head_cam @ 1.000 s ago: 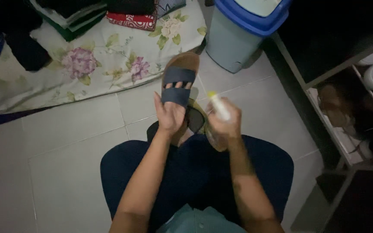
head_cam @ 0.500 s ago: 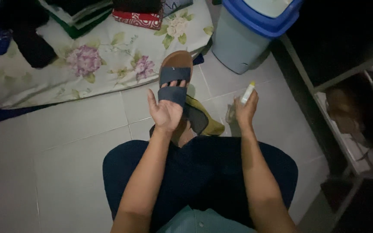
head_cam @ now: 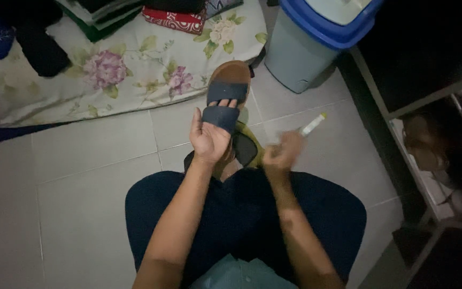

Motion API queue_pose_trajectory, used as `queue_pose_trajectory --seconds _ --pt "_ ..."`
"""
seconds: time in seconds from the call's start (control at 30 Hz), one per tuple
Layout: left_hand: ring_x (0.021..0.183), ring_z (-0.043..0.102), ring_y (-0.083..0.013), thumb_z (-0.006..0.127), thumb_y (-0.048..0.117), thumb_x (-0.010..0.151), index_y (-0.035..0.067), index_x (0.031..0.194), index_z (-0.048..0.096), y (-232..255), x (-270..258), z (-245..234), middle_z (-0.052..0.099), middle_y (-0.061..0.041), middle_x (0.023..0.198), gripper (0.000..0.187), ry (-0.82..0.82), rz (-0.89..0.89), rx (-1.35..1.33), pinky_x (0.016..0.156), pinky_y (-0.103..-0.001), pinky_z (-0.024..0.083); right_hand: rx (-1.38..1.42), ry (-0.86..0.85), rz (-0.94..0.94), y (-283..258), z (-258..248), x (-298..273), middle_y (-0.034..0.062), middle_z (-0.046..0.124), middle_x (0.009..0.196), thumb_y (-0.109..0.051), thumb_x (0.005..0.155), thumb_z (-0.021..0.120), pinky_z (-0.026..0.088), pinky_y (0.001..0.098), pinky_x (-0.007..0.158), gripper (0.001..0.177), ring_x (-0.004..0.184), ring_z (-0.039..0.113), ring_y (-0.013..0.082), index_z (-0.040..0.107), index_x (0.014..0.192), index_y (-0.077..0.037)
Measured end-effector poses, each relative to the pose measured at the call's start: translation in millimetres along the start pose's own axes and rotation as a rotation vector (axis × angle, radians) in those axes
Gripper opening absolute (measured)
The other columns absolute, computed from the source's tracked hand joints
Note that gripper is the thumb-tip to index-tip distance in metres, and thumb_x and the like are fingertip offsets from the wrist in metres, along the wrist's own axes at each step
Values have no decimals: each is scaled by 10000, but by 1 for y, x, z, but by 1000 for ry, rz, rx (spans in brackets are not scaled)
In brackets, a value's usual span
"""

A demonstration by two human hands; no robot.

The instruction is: Cleaning and scrubbing the straps and soles of a pair of sandals with a cleaning solution and cloth.

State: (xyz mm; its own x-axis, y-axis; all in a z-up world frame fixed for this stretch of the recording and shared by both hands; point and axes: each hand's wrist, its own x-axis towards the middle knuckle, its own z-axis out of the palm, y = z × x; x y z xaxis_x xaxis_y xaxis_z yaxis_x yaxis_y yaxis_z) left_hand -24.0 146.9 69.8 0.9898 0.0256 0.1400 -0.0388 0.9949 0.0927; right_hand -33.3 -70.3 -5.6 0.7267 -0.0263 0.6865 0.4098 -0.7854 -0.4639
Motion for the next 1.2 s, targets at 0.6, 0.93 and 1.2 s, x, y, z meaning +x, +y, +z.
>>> queue_pose_trajectory --seconds 0.6,0.93,1.2 --pt "1514 337 -380 541 574 959 -7 1597 205 3 -13 48 341 -225 1626 925 -17 -51 85 1262 -469 261 109 -237 -296 78 49 -27 173 646 1382 106 780 540 522 430 1089 550 1244 646 331 658 1282 -83" --pt "1360 474 -377 505 325 1208 -36 1410 433 -17 -17 -56 539 -197 1361 420 -256 148 273 1320 -566 298 264 -198 -92 -90 -70 113 172 558 895 -140 863 804 471 467 999 273 931 566 334 561 853 -17" --pt "1383 450 -260 371 645 970 51 1513 375 -16 -33 49 495 -105 1483 805 -114 -89 395 1199 -416 316 260 13 -625 -60 -11 91 227 675 1084 27 892 655 538 517 970 317 1077 638 431 675 1207 58"
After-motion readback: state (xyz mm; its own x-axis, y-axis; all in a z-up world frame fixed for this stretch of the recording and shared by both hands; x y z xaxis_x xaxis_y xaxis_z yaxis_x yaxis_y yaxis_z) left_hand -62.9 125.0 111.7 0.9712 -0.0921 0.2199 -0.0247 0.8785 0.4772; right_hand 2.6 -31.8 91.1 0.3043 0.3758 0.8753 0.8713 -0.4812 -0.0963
